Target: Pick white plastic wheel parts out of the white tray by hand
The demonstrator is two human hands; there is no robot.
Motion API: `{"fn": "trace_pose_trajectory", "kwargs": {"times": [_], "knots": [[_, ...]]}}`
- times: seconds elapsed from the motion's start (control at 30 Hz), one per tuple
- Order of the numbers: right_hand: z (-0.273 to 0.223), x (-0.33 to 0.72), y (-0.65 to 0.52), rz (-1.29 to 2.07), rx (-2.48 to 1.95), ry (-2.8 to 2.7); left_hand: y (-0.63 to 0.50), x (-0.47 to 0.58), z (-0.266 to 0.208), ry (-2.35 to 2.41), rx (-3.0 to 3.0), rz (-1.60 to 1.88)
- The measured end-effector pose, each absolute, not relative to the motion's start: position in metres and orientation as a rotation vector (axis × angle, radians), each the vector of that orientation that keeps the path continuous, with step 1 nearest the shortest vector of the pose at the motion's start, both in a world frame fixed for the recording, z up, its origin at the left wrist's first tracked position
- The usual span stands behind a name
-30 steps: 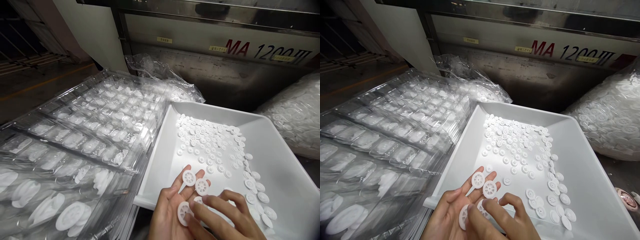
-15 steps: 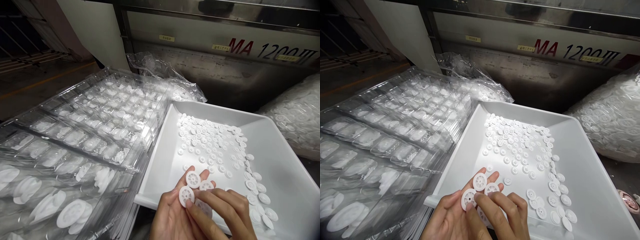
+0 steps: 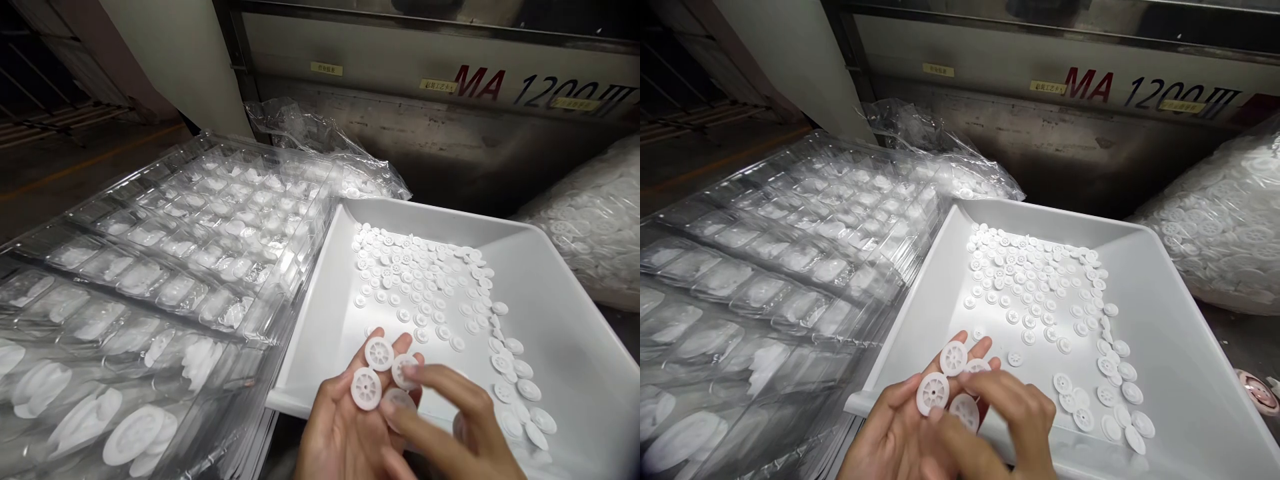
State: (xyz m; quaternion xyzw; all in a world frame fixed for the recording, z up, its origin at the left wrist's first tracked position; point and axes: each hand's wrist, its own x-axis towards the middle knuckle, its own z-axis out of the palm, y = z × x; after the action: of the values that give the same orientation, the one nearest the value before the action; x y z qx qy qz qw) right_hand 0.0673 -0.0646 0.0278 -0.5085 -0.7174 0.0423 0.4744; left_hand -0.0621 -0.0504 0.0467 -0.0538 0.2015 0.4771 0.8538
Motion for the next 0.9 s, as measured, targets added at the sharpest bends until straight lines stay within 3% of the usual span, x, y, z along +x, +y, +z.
{"fn": "trace_pose_trajectory", "kwargs": {"times": [0.27,0.37,0.5,0.6,0.8,0.9], "knots": [[0.017,0.059,-0.034,1.079,-0.987,-1.083,-0.043,-0.027,0.05,0.832,0.804,1.176],[0.027,0.05,-0.028,1.255,-0.882,-0.84,-0.043,-0.023,0.052,0.882,0.992,1.236],[0.03,0.046,-0.026,1.527,-0.457,-0.472,-0.036,-0.033,0.048,0.736,0.501,1.464],[0.028,0.045,-0.028,1.641,-0.229,-0.336,-0.027,-0.039,0.051,0.728,0.136,1.445],[0.028,0.045,-0.029,1.684,-0.156,-0.345,-0.026,-0.033,0.06,0.724,-0.133,1.211],[0.029,0.043,-0.032,1.596,-0.355,-0.55,-0.029,-0.033,0.052,0.73,-0.14,1.154]]}}
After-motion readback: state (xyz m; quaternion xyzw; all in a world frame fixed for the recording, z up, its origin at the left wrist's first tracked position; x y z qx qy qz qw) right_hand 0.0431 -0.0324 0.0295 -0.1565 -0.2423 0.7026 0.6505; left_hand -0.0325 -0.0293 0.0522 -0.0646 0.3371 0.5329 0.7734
